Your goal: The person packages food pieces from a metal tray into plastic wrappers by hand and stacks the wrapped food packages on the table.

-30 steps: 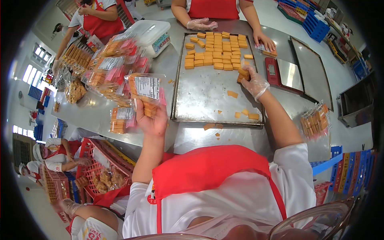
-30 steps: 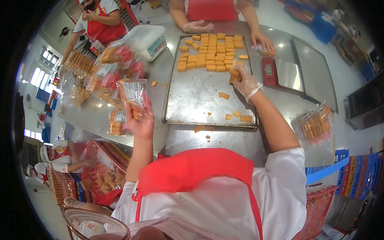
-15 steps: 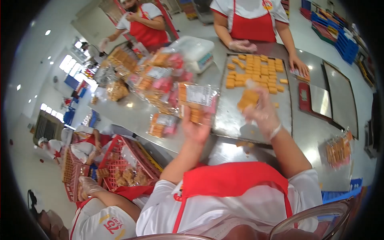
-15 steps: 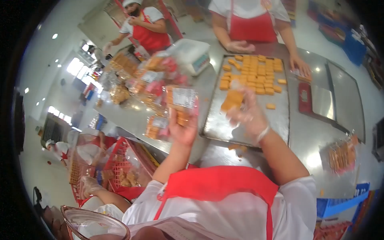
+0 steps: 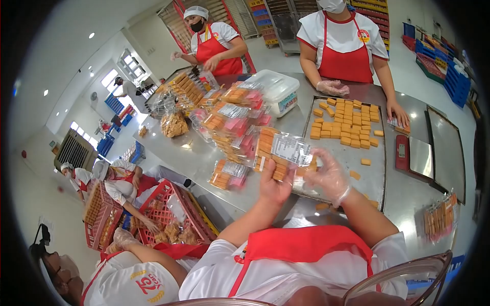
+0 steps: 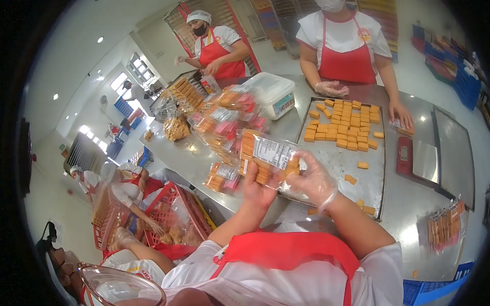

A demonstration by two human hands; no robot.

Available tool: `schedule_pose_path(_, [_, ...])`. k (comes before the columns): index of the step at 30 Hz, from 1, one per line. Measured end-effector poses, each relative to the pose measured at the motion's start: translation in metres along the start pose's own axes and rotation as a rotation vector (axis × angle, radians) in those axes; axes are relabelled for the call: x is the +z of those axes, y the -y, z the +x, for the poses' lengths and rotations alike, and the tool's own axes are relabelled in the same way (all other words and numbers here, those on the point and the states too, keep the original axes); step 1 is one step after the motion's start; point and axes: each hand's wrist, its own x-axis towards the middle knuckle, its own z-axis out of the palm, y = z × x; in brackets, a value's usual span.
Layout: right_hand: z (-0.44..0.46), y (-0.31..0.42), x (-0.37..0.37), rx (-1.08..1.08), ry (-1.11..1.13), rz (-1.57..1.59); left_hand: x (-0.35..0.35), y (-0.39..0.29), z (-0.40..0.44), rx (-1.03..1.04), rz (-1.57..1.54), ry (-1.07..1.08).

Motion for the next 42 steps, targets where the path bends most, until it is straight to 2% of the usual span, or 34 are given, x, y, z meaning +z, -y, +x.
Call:
schedule_pose_path(1, [0.001, 0.004, -0.001, 0.062, -0.045, 0.058, 0.001, 0.004, -0.001, -0.001, 0.001, -0.003])
schedule_pose_path(4, [0.004, 0.005, 0.001, 0.019, -0.122, 0.361, -0.003, 0.008, -0.002, -0.007, 0.029, 0.017])
schedule_pose_path(7, [0.007, -0.002, 0.008, -0.014, -0.2, 0.441, -0.004, 0.01, -0.006, -0.013, 0.039, 0.057])
schedule_pose_path(11, [0.01, -0.014, 0.019, -0.145, -0.258, 0.391, -0.005, 0.014, -0.005, 0.036, 0.099, 0.112])
schedule_pose_path(13, [0.011, -0.012, 0.023, -0.172, -0.239, 0.344, -0.002, 0.014, -0.005, 0.033, 0.074, 0.059])
schedule_pose_path(17, [0.014, -0.028, 0.019, -0.163, -0.22, 0.285, -0.01, 0.012, -0.004, -0.001, 0.019, -0.052])
schedule_pose_path(19, [0.01, -0.02, 0.021, -0.163, -0.24, 0.369, -0.007, 0.014, -0.002, 0.017, 0.01, -0.031])
schedule_pose_path(21, [0.006, -0.013, 0.019, -0.128, -0.164, 0.351, -0.006, 0.011, -0.002, 0.013, -0.011, -0.017])
schedule_pose_path(22, [0.005, -0.011, 0.017, -0.112, -0.142, 0.34, -0.007, 0.011, -0.002, -0.002, -0.027, -0.013])
schedule_pose_path(30, [0.015, -0.038, 0.009, -0.566, -0.293, 0.011, 0.003, 0.01, -0.01, -0.004, 0.04, -0.028])
schedule_pose_path(34, [0.008, -0.033, 0.007, -0.361, -0.095, 0.046, 0.007, 0.004, -0.008, -0.038, 0.016, -0.04])
schedule_pose_path(37, [0.015, -0.029, 0.009, -0.629, -0.088, -0.149, 0.015, 0.005, -0.009, -0.009, 0.037, 0.007])
schedule_pose_path(41, [0.014, -0.014, 0.004, -0.624, -0.185, -0.348, 0.017, 0.006, -0.011, -0.004, 0.053, 0.043])
schedule_pose_path(42, [0.017, -0.015, 0.003, -0.697, -0.206, -0.47, 0.017, 0.005, -0.011, -0.006, 0.057, 0.051])
